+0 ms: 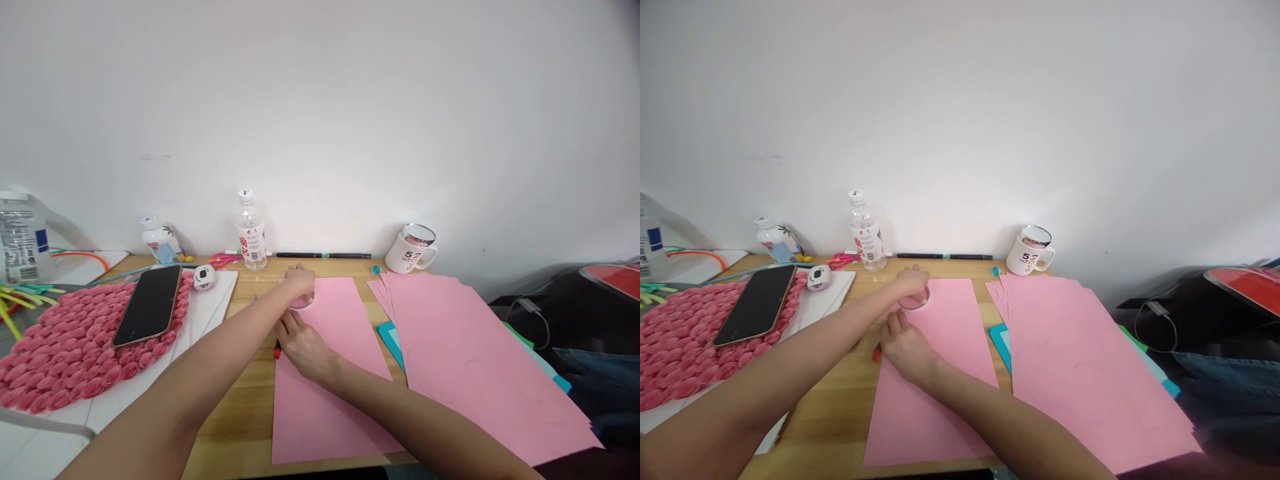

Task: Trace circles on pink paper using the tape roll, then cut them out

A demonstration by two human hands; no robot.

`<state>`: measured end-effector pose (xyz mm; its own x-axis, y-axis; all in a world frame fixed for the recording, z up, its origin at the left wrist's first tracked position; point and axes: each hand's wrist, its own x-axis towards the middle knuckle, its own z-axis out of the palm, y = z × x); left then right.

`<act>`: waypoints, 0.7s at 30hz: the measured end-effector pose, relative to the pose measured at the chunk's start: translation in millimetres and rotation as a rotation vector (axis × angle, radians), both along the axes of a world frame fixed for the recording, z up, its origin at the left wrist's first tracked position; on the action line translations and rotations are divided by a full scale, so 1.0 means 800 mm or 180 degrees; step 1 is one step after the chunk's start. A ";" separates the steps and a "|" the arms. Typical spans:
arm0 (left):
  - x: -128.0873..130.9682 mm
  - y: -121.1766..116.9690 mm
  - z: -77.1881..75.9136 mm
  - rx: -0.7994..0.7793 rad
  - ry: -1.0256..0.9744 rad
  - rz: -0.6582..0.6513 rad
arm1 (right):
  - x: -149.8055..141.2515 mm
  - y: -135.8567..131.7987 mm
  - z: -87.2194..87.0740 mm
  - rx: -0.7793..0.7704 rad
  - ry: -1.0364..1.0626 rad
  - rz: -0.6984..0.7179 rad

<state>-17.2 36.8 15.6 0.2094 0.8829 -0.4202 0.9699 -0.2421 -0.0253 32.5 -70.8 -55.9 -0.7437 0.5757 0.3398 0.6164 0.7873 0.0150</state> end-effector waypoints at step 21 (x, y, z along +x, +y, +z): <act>-0.006 -0.017 -0.007 0.0349 -0.0185 0.0071 | 0.142 0.045 0.004 -0.1190 0.1447 0.0962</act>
